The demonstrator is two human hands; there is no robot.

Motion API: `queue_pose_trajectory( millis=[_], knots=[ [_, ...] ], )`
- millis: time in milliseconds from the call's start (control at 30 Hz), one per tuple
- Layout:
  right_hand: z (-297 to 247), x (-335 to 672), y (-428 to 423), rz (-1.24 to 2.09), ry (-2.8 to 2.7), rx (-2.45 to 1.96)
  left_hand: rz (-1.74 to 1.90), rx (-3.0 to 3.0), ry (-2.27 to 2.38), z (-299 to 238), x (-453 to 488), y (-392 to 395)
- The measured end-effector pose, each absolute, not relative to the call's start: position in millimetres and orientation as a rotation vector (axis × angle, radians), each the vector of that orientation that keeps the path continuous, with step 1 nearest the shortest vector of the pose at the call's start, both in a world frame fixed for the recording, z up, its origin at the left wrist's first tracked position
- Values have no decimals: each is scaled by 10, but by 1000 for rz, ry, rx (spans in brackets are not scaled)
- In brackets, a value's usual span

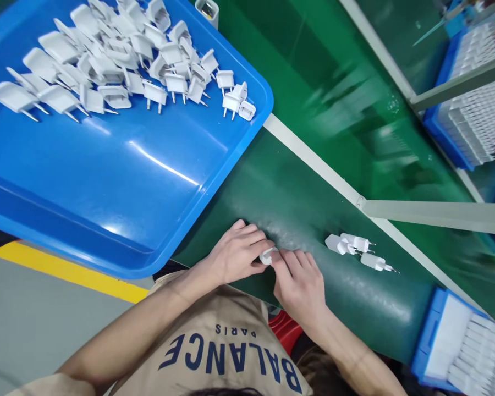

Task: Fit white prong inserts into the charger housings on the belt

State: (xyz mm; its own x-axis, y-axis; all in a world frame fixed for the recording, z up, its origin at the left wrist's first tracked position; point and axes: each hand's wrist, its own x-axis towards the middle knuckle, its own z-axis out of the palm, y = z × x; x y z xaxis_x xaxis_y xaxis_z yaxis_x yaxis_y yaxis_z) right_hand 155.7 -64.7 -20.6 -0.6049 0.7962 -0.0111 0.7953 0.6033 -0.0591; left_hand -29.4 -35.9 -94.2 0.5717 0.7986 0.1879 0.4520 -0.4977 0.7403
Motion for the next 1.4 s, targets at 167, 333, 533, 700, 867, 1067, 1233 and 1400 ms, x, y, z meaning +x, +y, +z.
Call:
queue_pose_trajectory(
  millis=[167, 333, 533, 700, 867, 1067, 1233, 1400],
  knots=[
    [-276, 1543, -693, -4, -2786, -1374, 627, 2156, 1014, -948, -299, -372],
    [-202, 1629, -476, -182, -2886, -1485, 603, 2103, 1129, -866, -259, -420],
    [19, 2177, -39, -470, -2679, -1674, 613, 2229, 1209, -495, -488, -718],
    [20, 2745, 91, -496, -2533, -1723, 757, 2287, 1317, -203, -1210, -915],
    [239, 2320, 677, -382, -2628, -1503, 787, 2150, 1972, -300, -2303, -252],
    [389, 784, 2156, 113, -2756, -1673, 735, 1942, 2278, -505, -2986, 361],
    [266, 365, 2714, 280, -2886, -1549, 647, 1800, 2346, -516, -3031, 344],
    [395, 634, 2405, 204, -2753, -1699, 652, 1608, 2445, -464, -3004, 226]
  ],
)
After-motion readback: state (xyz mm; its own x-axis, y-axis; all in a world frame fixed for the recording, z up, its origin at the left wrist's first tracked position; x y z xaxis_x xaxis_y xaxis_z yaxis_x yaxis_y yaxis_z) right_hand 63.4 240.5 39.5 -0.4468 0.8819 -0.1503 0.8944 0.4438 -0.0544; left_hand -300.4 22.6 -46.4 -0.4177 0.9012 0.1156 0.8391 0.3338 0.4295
